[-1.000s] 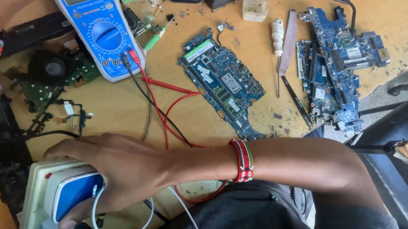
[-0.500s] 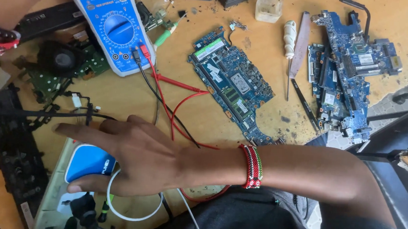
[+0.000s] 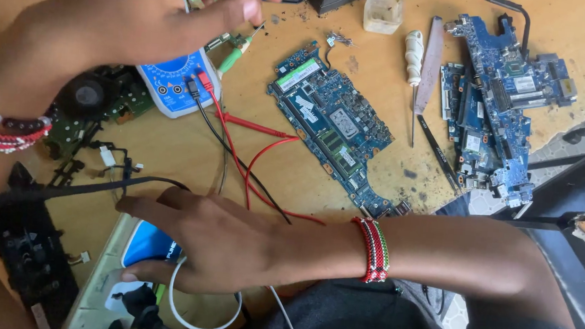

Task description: Checking component connections on a laptop motherboard using a multimeter and a probe for diagnostic purposes.

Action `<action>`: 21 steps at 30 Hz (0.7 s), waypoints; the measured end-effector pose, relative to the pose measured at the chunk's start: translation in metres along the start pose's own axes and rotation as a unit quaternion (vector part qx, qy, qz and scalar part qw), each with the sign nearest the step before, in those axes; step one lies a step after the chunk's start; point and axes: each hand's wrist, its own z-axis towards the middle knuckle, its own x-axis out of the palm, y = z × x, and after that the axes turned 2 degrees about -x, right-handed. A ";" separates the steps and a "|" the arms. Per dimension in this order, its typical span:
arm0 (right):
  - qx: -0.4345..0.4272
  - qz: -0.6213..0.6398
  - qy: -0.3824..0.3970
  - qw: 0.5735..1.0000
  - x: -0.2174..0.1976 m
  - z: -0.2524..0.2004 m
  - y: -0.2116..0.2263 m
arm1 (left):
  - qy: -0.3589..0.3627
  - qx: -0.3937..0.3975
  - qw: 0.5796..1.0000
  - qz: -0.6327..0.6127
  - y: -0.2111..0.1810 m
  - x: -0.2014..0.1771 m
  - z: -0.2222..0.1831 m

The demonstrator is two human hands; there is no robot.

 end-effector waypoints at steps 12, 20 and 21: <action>0.037 -0.030 0.047 0.998 -0.010 -0.012 0.013 | -0.031 0.067 0.995 -0.065 -0.005 0.059 -0.007; 0.058 -0.011 0.102 0.993 -0.023 -0.021 0.024 | -0.117 0.049 0.986 -0.105 0.014 0.098 -0.014; 0.071 -0.028 0.125 0.989 -0.027 -0.022 0.028 | -0.131 0.055 0.985 -0.102 0.018 0.102 -0.014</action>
